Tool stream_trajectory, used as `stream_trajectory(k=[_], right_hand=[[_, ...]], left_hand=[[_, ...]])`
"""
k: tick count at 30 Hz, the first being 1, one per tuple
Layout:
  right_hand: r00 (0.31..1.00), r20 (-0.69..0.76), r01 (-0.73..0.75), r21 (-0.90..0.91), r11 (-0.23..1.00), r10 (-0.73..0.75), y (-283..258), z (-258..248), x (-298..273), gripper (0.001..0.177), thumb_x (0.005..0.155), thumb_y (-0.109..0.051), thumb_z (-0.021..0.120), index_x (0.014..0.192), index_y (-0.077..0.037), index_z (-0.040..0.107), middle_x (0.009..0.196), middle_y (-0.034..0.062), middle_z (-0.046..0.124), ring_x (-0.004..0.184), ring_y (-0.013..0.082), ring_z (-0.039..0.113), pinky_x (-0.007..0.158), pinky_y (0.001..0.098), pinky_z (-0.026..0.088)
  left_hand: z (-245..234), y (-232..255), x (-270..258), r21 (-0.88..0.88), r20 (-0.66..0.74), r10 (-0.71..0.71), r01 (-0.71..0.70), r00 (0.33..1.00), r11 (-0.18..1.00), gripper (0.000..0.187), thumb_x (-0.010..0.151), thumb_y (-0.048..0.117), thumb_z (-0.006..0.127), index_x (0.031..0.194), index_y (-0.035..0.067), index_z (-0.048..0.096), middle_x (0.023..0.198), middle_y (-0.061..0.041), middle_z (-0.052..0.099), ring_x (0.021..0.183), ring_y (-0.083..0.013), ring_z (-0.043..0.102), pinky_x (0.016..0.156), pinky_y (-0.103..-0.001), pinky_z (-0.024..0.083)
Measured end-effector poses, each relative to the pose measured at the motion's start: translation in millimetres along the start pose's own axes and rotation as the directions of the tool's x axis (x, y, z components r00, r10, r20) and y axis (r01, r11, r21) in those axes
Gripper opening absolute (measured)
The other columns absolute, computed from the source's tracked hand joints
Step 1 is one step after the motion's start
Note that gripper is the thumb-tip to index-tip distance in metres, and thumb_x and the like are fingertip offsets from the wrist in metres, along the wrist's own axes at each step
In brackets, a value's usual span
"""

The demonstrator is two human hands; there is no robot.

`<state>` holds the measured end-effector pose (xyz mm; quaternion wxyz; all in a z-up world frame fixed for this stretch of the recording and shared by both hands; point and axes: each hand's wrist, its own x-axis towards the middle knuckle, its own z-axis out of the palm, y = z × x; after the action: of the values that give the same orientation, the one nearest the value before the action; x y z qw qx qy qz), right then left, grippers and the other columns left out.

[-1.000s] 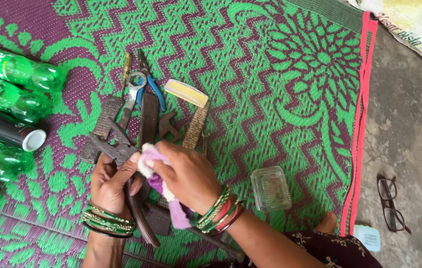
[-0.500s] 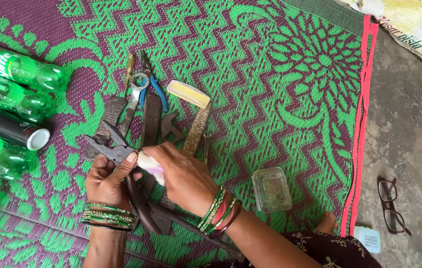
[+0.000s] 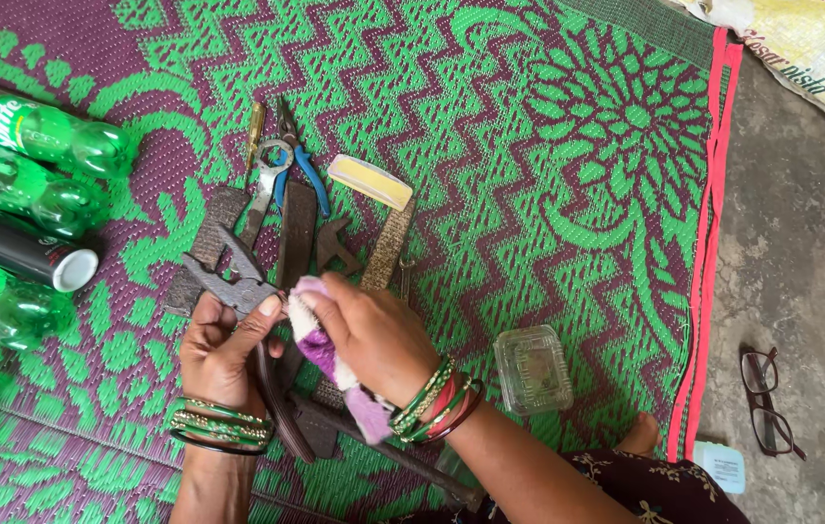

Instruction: The person sits on a mat and wipes various metal tools with a cloth. They handle pliers, a screwdriver, and a metal file one by one, rubbing each with the cloth before placing them back on the mat. The person also wipes a small plastic container.

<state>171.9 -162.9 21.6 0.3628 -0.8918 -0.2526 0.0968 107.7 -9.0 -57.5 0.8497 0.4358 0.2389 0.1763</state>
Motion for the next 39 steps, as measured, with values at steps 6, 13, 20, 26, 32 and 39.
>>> stream_trajectory(k=[6,13,20,26,32,39], right_hand=[[0.963,0.092,0.257,-0.003,0.967,-0.255,-6,-5,-8,0.052,0.082,0.006,0.058,0.133,-0.006,0.062,0.124,0.0139,0.068,0.098,0.0355,0.071,0.081,0.0440,0.056],[0.981,0.141,0.148,-0.125,0.981,-0.130,9,-24,-3,0.057,0.084,0.005,0.067,0.137,-0.015,0.062,0.125,0.0080,0.069,0.101,0.0281,0.073,0.088,0.0398,0.059],[0.905,-0.173,0.383,-0.063,0.921,-0.388,8,21,-7,0.062,0.093,0.000,0.068,0.150,-0.013,0.049,0.143,0.0118,0.059,0.121,0.0303,0.065,0.103,0.0387,0.056],[0.943,-0.067,0.316,-0.133,0.940,-0.326,14,31,-17,0.054,0.096,-0.012,0.068,0.147,-0.012,0.048,0.127,0.0113,0.061,0.116,0.0328,0.064,0.099,0.0441,0.054],[0.983,0.128,0.145,-0.131,0.981,-0.128,20,23,-8,0.047,0.090,-0.012,0.065,0.135,-0.012,0.053,0.115,0.0129,0.063,0.099,0.0361,0.070,0.078,0.0475,0.056],[0.958,0.264,0.148,-0.119,0.982,-0.112,30,8,1,0.039,0.087,-0.014,0.069,0.124,-0.012,0.057,0.114,0.0099,0.066,0.097,0.0334,0.072,0.076,0.0475,0.058]], left_hand=[[-13,4,6,-0.010,-0.108,0.022,-0.023,0.994,1.000,0.014,0.092,0.000,0.076,0.102,0.005,0.067,0.091,-0.007,0.075,0.075,-0.0126,0.069,0.058,-0.024,0.047],[-16,8,6,-0.049,-0.170,0.053,-0.062,0.984,0.997,0.019,0.095,-0.001,0.075,0.112,0.007,0.068,0.097,-0.006,0.075,0.080,-0.0147,0.072,0.060,-0.025,0.049],[-15,-33,6,-0.251,-0.129,0.009,-0.042,0.992,0.967,0.026,0.091,-0.008,0.068,0.108,0.011,0.063,0.103,-0.010,0.075,0.090,-0.0216,0.074,0.076,-0.034,0.061],[-20,-59,-1,-0.222,-0.029,-0.002,-0.004,1.000,0.975,0.032,0.092,-0.013,0.064,0.120,0.001,0.066,0.111,-0.012,0.073,0.098,-0.0222,0.073,0.089,-0.035,0.061],[-25,-43,6,-0.140,-0.136,-0.064,0.045,0.989,0.989,0.027,0.093,-0.011,0.071,0.108,0.008,0.059,0.098,-0.013,0.074,0.079,-0.0211,0.071,0.063,-0.030,0.056],[-37,-28,13,-0.230,-0.186,-0.050,0.006,0.981,0.973,0.023,0.096,-0.010,0.072,0.102,0.007,0.058,0.096,-0.014,0.074,0.077,-0.0222,0.071,0.059,-0.027,0.054]])
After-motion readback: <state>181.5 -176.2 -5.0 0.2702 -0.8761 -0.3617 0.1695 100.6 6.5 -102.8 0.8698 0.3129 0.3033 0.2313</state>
